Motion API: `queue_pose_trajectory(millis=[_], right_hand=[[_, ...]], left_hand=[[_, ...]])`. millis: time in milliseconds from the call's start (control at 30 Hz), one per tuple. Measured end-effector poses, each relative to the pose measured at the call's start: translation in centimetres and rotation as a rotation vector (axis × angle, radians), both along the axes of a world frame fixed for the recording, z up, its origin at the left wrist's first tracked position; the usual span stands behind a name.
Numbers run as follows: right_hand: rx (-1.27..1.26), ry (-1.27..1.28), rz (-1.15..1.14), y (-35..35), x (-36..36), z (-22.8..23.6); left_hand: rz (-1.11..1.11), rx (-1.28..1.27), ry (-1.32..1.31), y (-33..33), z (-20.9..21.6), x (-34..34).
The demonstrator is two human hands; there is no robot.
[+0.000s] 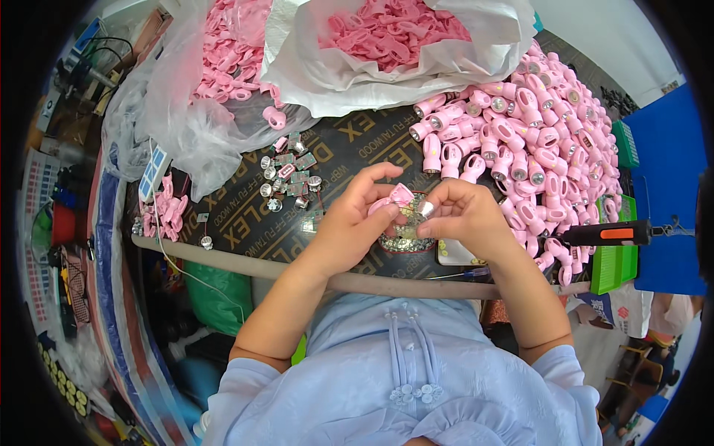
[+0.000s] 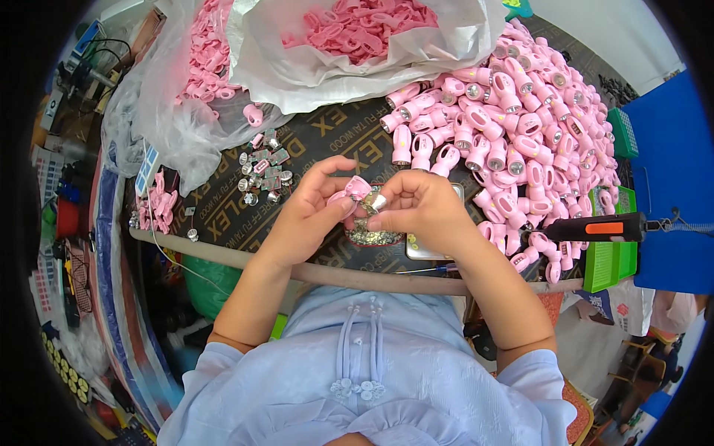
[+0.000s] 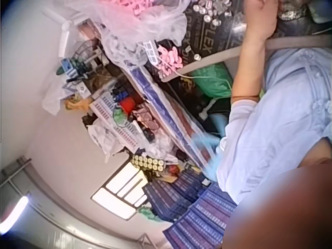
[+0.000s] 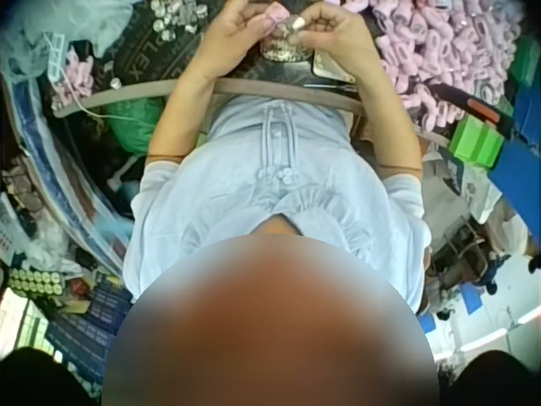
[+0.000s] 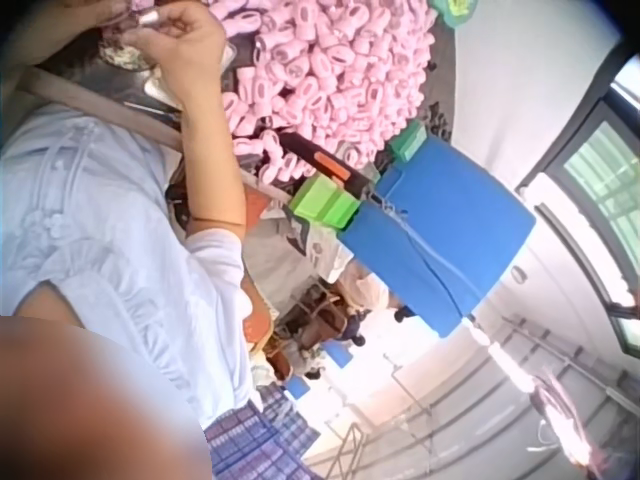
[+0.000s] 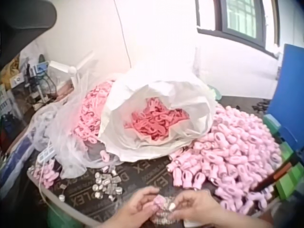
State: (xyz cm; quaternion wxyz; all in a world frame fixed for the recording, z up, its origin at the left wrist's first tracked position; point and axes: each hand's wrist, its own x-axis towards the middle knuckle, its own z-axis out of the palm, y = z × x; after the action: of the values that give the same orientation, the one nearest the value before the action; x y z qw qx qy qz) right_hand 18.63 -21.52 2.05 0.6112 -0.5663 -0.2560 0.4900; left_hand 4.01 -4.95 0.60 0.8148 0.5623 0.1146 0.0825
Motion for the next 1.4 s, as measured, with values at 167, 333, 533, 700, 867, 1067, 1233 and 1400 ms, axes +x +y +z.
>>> queue_pose_trajectory(millis=[167,333,533,700,867,1067,1233,1400], right_hand=[[0.054,0.328,0.016,0.0,0.6,-0.5],[0.053,0.412,-0.011,0.4,-0.1,0.4],[0.04,0.33,0.038,0.0,0.4,0.4],[-0.013,0.248,0.014,0.0,0.8,0.3],[-0.104,-0.168,-0.12,0.8,-0.4,0.6],[-0.045,-0.719,-0.179,1.6,-0.8,1.1],[0.007,-0.852,-0.175,2.0,-1.1,1.6],[-0.021,-0.916,-0.161,2.2,-1.5,2.0]], left_hand=[[0.024,0.259,-0.014,0.0,-0.1,-0.1],[0.075,0.67,-0.156,0.3,-1.0,0.3],[0.138,0.701,-0.14,-0.3,0.2,0.5],[0.192,0.784,-0.18,-0.2,-0.3,0.5],[0.224,0.782,-0.174,-0.7,0.0,0.6],[0.227,0.74,-0.159,-0.8,-0.2,0.7],[0.227,0.612,-0.121,-1.3,-0.7,0.7],[0.213,0.413,-0.046,-1.2,-0.5,0.5]])
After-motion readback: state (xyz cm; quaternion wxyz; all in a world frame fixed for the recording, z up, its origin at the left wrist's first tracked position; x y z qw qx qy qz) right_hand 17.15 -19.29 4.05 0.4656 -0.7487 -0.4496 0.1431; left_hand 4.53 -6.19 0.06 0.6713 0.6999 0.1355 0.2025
